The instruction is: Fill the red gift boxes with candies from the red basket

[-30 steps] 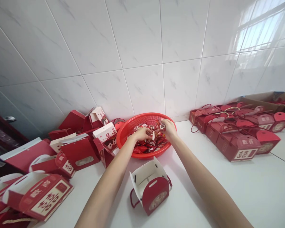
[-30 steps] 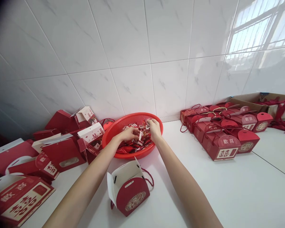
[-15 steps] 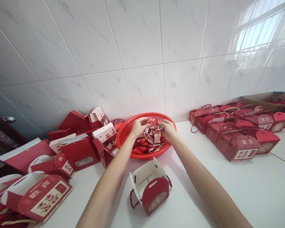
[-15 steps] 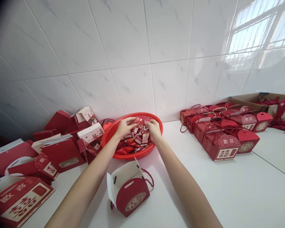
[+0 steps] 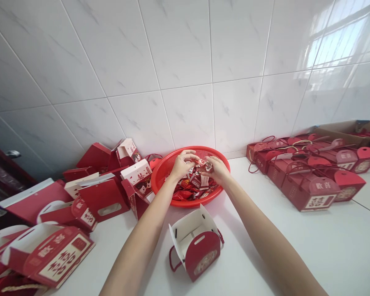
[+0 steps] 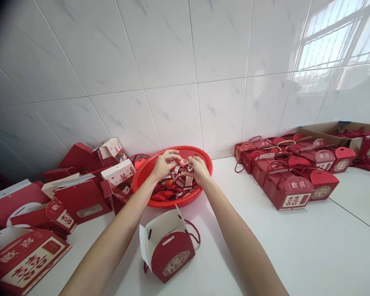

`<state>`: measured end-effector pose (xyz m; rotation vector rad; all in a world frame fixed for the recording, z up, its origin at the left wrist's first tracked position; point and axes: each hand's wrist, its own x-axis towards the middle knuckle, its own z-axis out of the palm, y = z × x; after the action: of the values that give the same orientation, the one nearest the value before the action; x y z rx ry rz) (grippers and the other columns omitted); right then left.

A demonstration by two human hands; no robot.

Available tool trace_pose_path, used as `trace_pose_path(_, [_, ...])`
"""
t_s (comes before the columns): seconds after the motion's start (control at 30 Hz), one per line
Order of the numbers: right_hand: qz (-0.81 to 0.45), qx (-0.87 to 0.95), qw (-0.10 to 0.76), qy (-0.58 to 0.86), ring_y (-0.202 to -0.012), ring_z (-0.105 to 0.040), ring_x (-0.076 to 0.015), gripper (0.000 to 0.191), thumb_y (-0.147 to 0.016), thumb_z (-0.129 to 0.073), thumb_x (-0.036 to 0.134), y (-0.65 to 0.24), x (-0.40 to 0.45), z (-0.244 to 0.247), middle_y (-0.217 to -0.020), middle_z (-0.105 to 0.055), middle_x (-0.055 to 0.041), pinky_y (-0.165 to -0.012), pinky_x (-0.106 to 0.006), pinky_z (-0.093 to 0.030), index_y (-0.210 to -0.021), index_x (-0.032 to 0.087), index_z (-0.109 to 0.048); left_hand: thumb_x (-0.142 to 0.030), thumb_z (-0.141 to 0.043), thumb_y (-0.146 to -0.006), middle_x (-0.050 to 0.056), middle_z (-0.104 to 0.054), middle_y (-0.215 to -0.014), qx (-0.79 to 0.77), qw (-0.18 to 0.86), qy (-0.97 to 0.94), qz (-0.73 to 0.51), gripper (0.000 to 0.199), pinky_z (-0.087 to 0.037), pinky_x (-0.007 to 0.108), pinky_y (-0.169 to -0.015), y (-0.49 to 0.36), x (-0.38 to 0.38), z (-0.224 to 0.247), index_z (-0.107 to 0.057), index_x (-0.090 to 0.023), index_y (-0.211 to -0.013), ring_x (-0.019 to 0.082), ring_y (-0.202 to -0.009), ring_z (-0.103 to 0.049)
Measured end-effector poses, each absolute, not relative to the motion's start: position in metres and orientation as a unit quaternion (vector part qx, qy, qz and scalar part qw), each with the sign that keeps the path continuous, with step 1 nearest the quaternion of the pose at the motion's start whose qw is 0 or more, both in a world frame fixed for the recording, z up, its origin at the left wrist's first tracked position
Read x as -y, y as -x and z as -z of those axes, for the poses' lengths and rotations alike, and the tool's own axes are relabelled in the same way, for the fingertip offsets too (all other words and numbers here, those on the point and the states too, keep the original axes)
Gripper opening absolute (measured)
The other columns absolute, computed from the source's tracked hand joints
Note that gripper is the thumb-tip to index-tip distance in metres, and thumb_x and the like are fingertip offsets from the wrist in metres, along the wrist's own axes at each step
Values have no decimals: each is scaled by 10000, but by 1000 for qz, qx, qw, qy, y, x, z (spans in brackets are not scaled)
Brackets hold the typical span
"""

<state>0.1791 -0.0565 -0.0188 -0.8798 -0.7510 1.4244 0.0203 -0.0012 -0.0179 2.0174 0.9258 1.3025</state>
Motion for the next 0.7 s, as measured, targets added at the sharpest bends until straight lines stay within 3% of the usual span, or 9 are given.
trace_pose_path(0.13, [-611, 324, 624, 364, -732, -683, -169, 256, -679, -755, 173, -180, 57, 20, -870, -634, -2, -612, -312, -621, -844, 208, -563, -128, -642, -700, 72, -670, -1135, -341, 292, -765, -462, 145, -512, 370, -974, -23, 4, 17, -765, -203, -685, 230, -1117, -627])
trace_pose_path(0.23, [-601, 332, 636, 353, -722, -665, -157, 349, -603, -755, 92, -180, 57, 22, -811, -621, 16, -632, -316, -627, -873, 211, -568, -107, -582, -694, 59, -700, -1102, -345, 300, -764, -455, 194, -527, 354, -947, -23, 4, 17, -743, -199, -635, 227, -1106, -635])
trace_pose_path(0.37, [-587, 353, 638, 351, -670, -648, -153, 317, -604, -740, 101, -180, 55, 24, -734, -622, 12, -600, -301, -616, -864, 197, -587, -186, -563, -744, 63, -723, -1090, -355, 303, -744, -478, 193, -543, 358, -910, -21, 3, 16, -740, -178, -821, 221, -1042, -658])
trace_pose_path(0.57, [-572, 345, 638, 383, -708, -665, -176, 427, -547, -779, 111, -179, 57, 24, -876, -654, -4, -540, -308, -607, -920, 220, -603, -357, -719, -730, 66, -757, -973, -367, 308, -752, -452, 323, -544, 348, -895, -24, 0, 19, -713, -152, -979, 205, -903, -691])
trace_pose_path(0.7, [-562, 376, 635, 374, -684, -666, -166, 404, -559, -767, 150, -181, 57, 25, -832, -677, -2, -551, -294, -591, -923, 203, -601, -424, -537, -880, 79, -754, -1014, -407, 280, -763, -417, 352, -534, 324, -870, -23, -4, 25, -713, -157, -1025, 205, -941, -682])
